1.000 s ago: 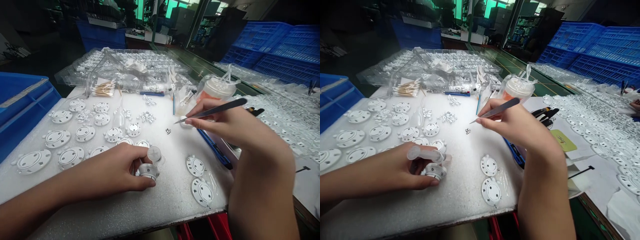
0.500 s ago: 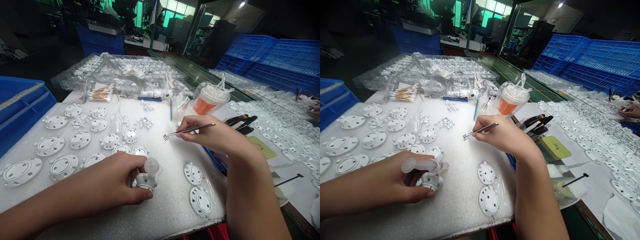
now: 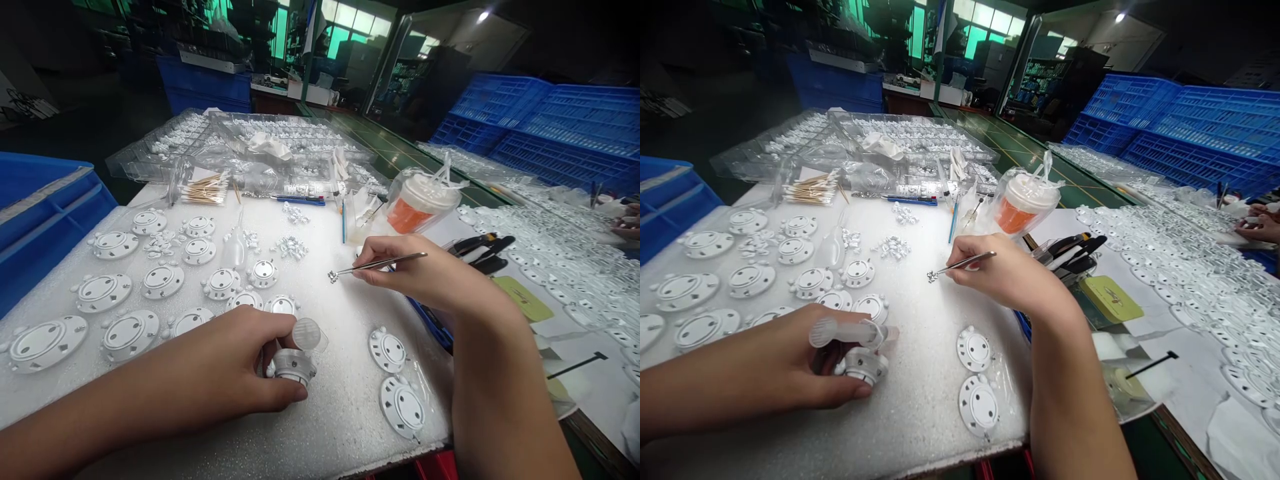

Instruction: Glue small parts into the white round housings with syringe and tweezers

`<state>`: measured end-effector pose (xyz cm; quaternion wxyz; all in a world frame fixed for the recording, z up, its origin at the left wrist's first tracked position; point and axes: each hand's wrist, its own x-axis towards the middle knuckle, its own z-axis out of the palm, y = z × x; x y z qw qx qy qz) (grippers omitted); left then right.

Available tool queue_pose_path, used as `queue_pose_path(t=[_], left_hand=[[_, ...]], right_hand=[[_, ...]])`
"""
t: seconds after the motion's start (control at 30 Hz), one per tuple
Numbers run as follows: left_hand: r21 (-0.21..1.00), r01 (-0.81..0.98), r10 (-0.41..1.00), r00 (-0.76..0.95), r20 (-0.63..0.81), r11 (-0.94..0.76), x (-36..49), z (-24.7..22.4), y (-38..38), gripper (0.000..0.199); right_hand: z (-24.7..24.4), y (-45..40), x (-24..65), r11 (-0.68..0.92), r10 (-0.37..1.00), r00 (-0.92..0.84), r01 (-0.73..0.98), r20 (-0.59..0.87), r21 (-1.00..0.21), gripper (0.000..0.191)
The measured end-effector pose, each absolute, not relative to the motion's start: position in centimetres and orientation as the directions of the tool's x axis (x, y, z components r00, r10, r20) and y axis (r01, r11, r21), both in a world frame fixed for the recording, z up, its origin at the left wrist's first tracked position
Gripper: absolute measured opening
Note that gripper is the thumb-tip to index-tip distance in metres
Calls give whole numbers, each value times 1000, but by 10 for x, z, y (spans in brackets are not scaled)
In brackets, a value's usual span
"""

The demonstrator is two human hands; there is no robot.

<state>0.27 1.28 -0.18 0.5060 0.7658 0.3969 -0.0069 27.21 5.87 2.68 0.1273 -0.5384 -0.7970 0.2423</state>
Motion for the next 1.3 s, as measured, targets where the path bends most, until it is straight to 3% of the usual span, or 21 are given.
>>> queue_pose_path(t=[1.3], left_hand=[[802,575,582,712,-393,-162,3,-3,13,23]], right_hand=[[34,54,268,279,925,-370,821,-90,-499,4]])
